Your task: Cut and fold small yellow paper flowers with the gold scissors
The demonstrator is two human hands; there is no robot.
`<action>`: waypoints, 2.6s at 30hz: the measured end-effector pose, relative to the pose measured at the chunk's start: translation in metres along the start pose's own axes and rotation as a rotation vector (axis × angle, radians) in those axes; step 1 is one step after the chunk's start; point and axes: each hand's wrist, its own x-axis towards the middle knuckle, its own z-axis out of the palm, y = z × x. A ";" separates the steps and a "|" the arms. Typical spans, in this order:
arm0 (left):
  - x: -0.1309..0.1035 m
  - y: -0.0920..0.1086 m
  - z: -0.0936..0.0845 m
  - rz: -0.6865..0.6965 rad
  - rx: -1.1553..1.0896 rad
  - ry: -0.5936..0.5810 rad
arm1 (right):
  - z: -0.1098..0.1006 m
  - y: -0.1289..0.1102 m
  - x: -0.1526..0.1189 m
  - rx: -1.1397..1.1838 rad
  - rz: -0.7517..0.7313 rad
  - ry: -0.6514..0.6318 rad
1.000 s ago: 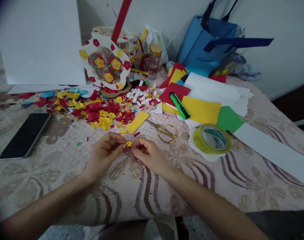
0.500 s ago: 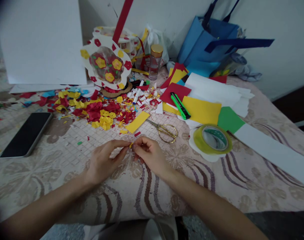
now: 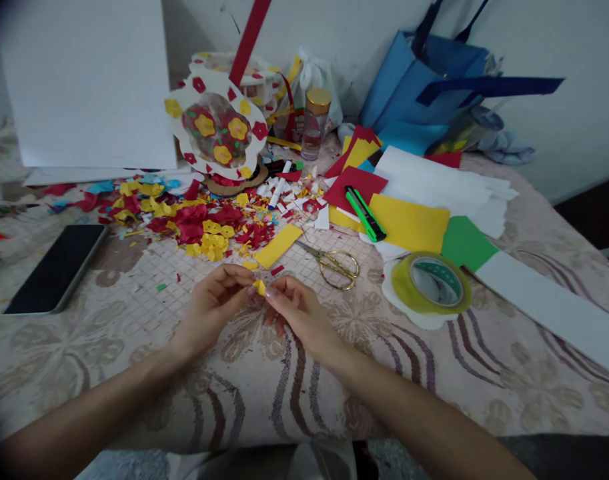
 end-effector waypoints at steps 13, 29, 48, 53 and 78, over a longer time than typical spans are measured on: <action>-0.003 -0.001 0.002 0.055 0.100 -0.021 | -0.005 -0.005 -0.001 -0.431 -0.119 0.077; 0.002 0.001 0.004 -0.116 -0.098 -0.068 | -0.007 0.001 -0.001 -0.810 -0.362 0.206; 0.006 0.009 -0.004 -0.419 -0.352 -0.148 | -0.013 -0.010 0.001 -0.267 -0.069 -0.001; 0.007 0.007 -0.004 -0.435 -0.349 -0.124 | -0.011 -0.012 -0.002 -0.530 -0.251 0.078; 0.007 0.003 -0.007 -0.217 -0.111 -0.212 | -0.010 -0.005 0.004 -0.081 0.058 -0.043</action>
